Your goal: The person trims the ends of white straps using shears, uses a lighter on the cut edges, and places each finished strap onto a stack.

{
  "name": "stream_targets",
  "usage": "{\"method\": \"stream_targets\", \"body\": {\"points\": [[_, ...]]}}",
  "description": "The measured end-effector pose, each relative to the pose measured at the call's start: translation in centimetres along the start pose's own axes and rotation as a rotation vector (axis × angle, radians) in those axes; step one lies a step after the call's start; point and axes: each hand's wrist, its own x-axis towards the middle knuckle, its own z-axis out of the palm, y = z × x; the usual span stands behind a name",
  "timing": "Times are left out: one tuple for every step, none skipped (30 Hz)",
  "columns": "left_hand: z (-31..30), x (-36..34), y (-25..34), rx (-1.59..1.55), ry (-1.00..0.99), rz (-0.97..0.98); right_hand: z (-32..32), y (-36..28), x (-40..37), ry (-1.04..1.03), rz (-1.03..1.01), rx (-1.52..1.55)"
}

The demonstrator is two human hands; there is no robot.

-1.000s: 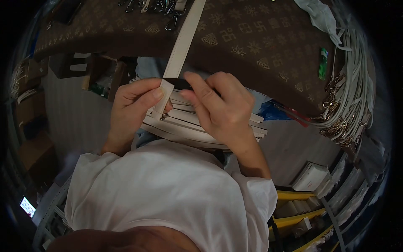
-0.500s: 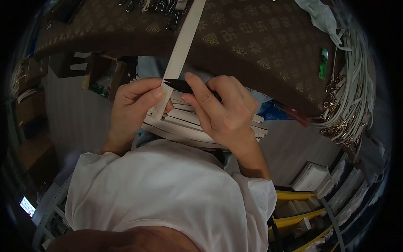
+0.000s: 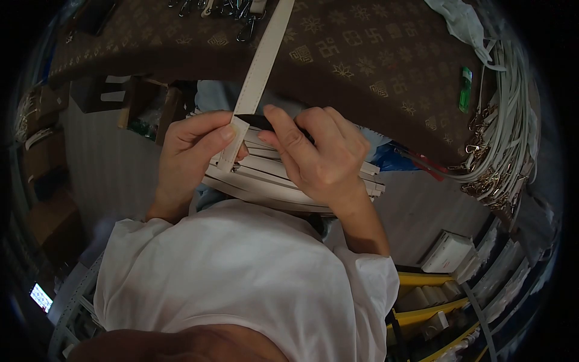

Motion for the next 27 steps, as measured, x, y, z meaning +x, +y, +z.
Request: {"method": "stream_targets", "body": {"points": [[0.1, 0.0, 0.1, 0.015, 0.034, -0.009, 0.0, 0.0, 0.0, -0.001, 0.001, -0.001], [0.1, 0.0, 0.1, 0.015, 0.033, -0.009, 0.0, 0.2, -0.1, -0.017, 0.016, 0.038], [0.1, 0.0, 0.0, 0.006, 0.036, -0.024, 0.0, 0.2, -0.1, -0.033, 0.031, 0.077], [0.0, 0.0, 0.0, -0.003, 0.037, -0.039, 0.1, 0.1, -0.1, -0.032, 0.032, 0.076], [0.0, 0.1, -0.1, -0.003, 0.036, -0.037, 0.2, 0.0, -0.1, 0.020, 0.221, 0.214], [0.0, 0.1, -0.4, -0.010, 0.041, -0.026, 0.3, -0.2, 0.0, 0.071, 0.410, 0.354], [0.0, 0.1, -0.5, -0.017, 0.048, -0.016, 0.4, -0.5, 0.0, 0.070, 0.409, 0.355], [0.0, 0.1, -0.5, -0.016, 0.048, -0.016, 0.5, -0.8, 0.1, 0.129, 0.616, 0.560], [0.1, 0.1, -0.4, -0.001, 0.047, -0.024, 0.6, -1.1, 0.1, 0.190, 0.822, 0.764], [0.1, 0.1, -0.4, 0.014, 0.046, -0.032, 0.7, -1.3, 0.1, 0.193, 0.823, 0.762], [0.0, 0.2, -0.5, 0.014, 0.043, -0.033, 0.8, -1.5, 0.1, 0.083, 0.740, 0.758], [-0.1, 0.3, -0.5, 0.016, -0.015, -0.010, 0.9, -1.7, 0.2, -0.026, 0.655, 0.752], [-0.2, 0.3, -0.6, 0.019, -0.072, 0.015, 0.9, -2.6, 1.1, -0.020, 0.750, 0.798], [-0.2, 0.3, -0.5, 0.018, -0.074, 0.014, 1.2, -2.5, 1.1, -0.020, 0.750, 0.797], [-0.3, 0.3, -0.5, -0.003, -0.076, -0.058, 1.6, -2.1, 1.2, -0.029, 0.846, 0.963], [-0.3, 0.2, -0.4, -0.025, -0.076, -0.129, 1.8, -1.9, 1.2, -0.040, 0.940, 1.130], [-0.5, 0.4, -0.6, -0.024, -0.074, -0.127, 1.7, -1.9, 1.4, -0.042, 0.936, 1.132], [-0.8, 0.8, -0.9, -0.305, -0.202, -0.235, 1.5, -1.8, 1.7, -0.110, 0.985, 1.381], [-1.0, 1.0, -1.3, -0.589, -0.329, -0.343, 1.4, -1.7, 1.8, -0.182, 1.028, 1.630], [-1.4, 1.1, -1.9, -0.590, -0.328, -0.342, 1.5, -1.5, 1.7, -0.184, 1.028, 1.630], [-1.7, 1.2, -2.5, -0.626, -0.409, -0.331, 1.8, -1.3, 1.4, -0.177, 1.005, 1.649], [-1.9, 1.2, -2.8, -0.663, -0.491, -0.319, 2.0, -1.2, 1.1, -0.169, 0.982, 1.666], [-1.8, 1.1, -2.9, -0.667, -0.489, -0.319, 2.0, -1.2, 1.0, -0.173, 0.987, 1.665], [-1.8, 0.9, -2.8, -0.562, -0.363, -0.282, 2.1, -1.4, 0.9, -0.099, 0.979, 1.359], [-1.7, 0.8, -2.7, -0.455, -0.239, -0.245, 2.1, -1.5, 0.8, -0.029, 0.953, 1.054], [-1.4, 0.6, -2.4, -0.457, -0.238, -0.245, 1.9, -1.5, 0.7, -0.031, 0.954, 1.053], [-1.1, 0.4, -2.0, -0.277, -0.132, -0.225, 1.6, -1.4, 0.5, -0.046, 0.940, 1.028]]}}
